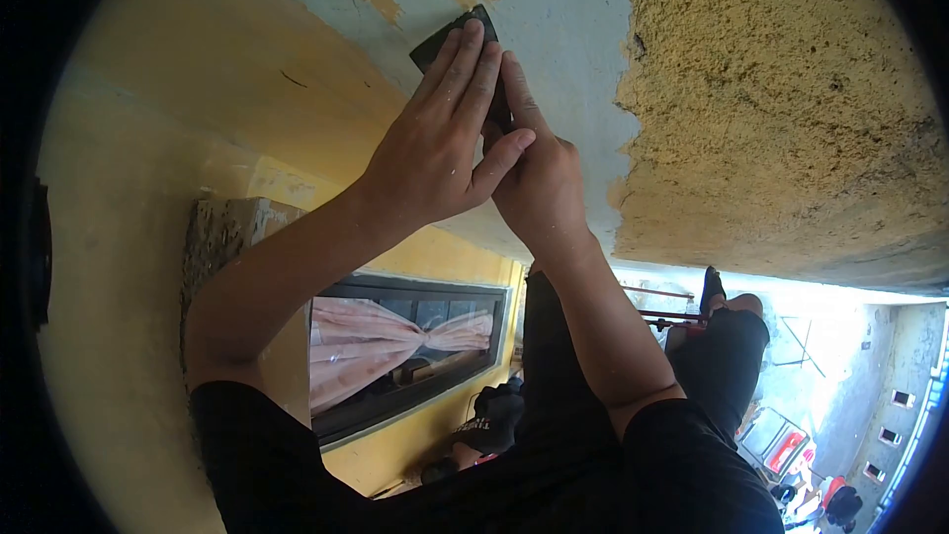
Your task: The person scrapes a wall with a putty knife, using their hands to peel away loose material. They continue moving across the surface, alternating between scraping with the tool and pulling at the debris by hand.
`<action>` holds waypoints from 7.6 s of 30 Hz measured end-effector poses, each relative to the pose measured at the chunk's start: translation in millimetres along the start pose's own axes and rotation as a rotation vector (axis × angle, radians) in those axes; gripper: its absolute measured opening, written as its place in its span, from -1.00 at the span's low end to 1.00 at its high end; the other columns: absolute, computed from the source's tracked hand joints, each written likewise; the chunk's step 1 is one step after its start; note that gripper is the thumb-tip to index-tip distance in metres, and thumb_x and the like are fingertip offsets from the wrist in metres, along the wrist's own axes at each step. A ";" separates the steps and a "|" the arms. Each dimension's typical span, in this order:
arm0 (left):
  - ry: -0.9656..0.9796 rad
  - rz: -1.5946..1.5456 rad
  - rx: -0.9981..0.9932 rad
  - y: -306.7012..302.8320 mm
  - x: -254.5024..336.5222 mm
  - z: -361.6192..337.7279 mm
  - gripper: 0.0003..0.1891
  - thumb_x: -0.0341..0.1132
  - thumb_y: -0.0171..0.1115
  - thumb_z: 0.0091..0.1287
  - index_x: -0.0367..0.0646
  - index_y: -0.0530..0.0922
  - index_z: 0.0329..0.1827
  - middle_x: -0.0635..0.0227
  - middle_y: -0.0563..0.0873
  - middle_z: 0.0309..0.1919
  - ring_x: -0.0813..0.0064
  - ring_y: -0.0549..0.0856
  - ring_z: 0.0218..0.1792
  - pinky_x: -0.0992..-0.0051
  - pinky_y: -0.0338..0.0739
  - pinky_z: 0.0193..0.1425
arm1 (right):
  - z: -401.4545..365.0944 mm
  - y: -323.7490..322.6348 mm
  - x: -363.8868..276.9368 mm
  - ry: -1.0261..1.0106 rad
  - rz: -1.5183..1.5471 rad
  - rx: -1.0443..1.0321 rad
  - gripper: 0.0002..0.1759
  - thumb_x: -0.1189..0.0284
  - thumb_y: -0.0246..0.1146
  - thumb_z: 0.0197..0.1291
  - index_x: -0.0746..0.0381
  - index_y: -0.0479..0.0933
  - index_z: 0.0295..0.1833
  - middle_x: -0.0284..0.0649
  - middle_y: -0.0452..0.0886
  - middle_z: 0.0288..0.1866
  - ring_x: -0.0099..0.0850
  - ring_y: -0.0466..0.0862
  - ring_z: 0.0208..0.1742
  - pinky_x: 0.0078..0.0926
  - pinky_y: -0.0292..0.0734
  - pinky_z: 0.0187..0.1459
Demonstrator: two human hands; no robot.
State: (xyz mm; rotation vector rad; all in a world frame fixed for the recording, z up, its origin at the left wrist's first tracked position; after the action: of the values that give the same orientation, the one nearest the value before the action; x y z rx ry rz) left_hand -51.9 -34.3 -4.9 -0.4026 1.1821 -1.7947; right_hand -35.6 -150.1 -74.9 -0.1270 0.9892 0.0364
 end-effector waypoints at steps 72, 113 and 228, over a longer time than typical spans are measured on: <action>-0.175 0.055 -1.012 10.6 -40.7 -17.3 -0.52 -0.04 0.07 0.46 -0.27 0.52 0.20 0.03 0.64 0.14 0.10 0.61 0.19 0.18 0.49 0.28 | -11.7 -113.7 27.1 0.056 -0.365 -0.145 -0.29 0.50 0.30 0.25 -0.06 0.32 0.51 -0.20 0.66 -0.46 -0.48 0.57 -0.59 -0.47 0.51 -0.41; -0.198 0.043 -0.921 -25.7 -40.1 -10.8 -0.65 -0.08 0.14 0.39 -0.18 0.58 0.01 0.15 0.68 -0.05 0.17 0.67 -0.02 0.14 0.58 -0.01 | -13.6 -142.5 21.9 0.178 -0.270 -0.222 -0.57 0.54 0.33 0.24 0.30 0.51 0.23 -0.23 0.71 -0.29 -0.52 0.66 -0.40 -0.52 0.54 -0.37; 0.059 0.000 0.051 -6.9 -16.4 2.1 -0.34 -0.04 0.35 0.28 -0.52 0.53 0.19 -0.21 0.37 0.40 -0.06 0.40 0.42 0.20 0.39 0.46 | 53.1 -36.8 -9.3 0.332 0.038 -0.430 -0.74 0.33 -0.05 0.55 0.32 0.39 0.04 -0.12 0.57 -0.58 -0.38 0.63 -0.56 -0.41 0.46 -0.50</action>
State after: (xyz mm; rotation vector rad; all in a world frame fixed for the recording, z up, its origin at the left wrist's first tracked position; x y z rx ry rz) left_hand -45.5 -21.1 5.3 -0.3220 1.1739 -1.8439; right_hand 6.7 -179.8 -35.0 -0.5211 1.3049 0.2709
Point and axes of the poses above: each hand's wrist, its own z-axis towards the middle knuckle, its own y-axis out of the palm, x = y × z, the point moved 1 cm from there along z, towards the middle knuckle
